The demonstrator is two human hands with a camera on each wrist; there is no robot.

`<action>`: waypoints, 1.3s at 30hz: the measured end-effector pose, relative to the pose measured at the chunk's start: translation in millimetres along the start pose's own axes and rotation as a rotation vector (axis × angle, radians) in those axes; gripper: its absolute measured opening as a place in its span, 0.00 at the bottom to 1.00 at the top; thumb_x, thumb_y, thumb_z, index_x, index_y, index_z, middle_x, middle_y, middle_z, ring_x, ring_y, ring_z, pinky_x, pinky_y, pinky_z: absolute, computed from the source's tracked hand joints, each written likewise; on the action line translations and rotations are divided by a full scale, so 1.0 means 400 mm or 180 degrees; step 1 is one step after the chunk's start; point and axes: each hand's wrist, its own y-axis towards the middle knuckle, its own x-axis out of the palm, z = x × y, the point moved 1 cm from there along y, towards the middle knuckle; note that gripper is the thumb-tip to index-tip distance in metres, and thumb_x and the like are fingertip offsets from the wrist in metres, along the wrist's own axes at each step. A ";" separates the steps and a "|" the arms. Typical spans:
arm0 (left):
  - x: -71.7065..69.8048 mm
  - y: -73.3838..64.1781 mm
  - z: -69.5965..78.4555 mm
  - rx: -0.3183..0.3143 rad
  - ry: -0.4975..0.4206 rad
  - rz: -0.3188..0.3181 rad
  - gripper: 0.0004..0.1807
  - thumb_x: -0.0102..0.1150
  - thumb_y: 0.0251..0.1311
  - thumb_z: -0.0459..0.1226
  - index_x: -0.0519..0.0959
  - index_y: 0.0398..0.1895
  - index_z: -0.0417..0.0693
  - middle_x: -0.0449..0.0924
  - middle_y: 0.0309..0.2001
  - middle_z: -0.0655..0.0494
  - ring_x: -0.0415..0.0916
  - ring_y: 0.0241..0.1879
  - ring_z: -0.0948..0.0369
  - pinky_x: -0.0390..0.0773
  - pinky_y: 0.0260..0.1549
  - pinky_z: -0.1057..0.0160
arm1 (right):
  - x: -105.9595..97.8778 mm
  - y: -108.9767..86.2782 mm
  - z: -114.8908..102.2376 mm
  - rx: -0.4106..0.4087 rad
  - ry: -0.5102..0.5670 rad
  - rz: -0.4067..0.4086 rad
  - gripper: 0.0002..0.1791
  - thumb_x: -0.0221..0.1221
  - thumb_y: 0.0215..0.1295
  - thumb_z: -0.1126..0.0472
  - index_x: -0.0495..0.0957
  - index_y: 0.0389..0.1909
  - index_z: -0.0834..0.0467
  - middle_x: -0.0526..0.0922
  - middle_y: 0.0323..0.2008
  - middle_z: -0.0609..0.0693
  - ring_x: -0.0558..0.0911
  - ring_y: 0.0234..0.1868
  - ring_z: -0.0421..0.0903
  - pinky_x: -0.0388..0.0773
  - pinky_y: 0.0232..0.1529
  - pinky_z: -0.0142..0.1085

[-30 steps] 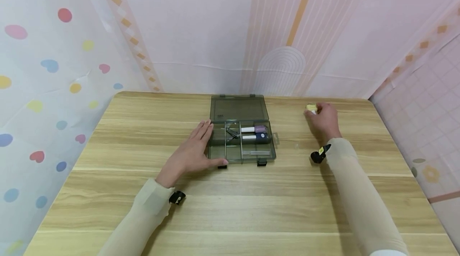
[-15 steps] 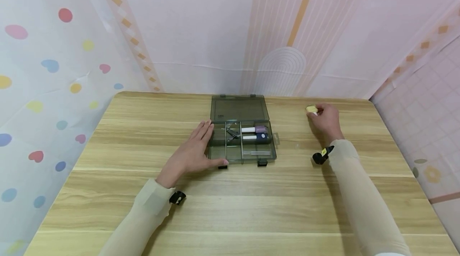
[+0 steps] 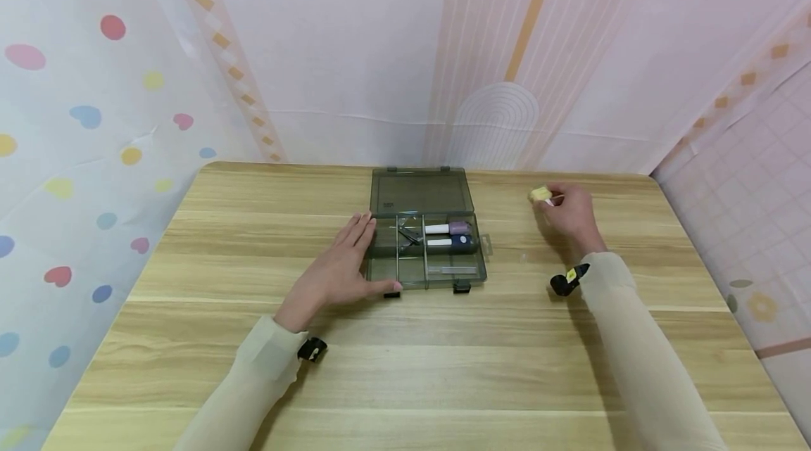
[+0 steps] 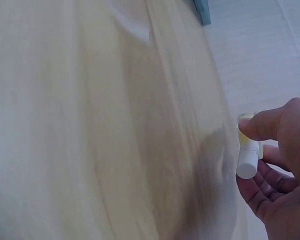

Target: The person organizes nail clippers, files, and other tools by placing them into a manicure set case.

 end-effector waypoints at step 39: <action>0.003 0.003 -0.002 0.0001 -0.0030 0.0002 0.72 0.57 0.50 0.78 0.39 0.84 0.42 0.32 0.85 0.48 0.28 0.84 0.50 0.48 0.81 0.46 | 0.077 -0.095 -0.215 -0.0995 0.0173 -0.0417 0.24 0.68 0.64 0.66 0.80 0.60 0.66 0.84 0.50 0.62 0.83 0.45 0.56 0.84 0.47 0.46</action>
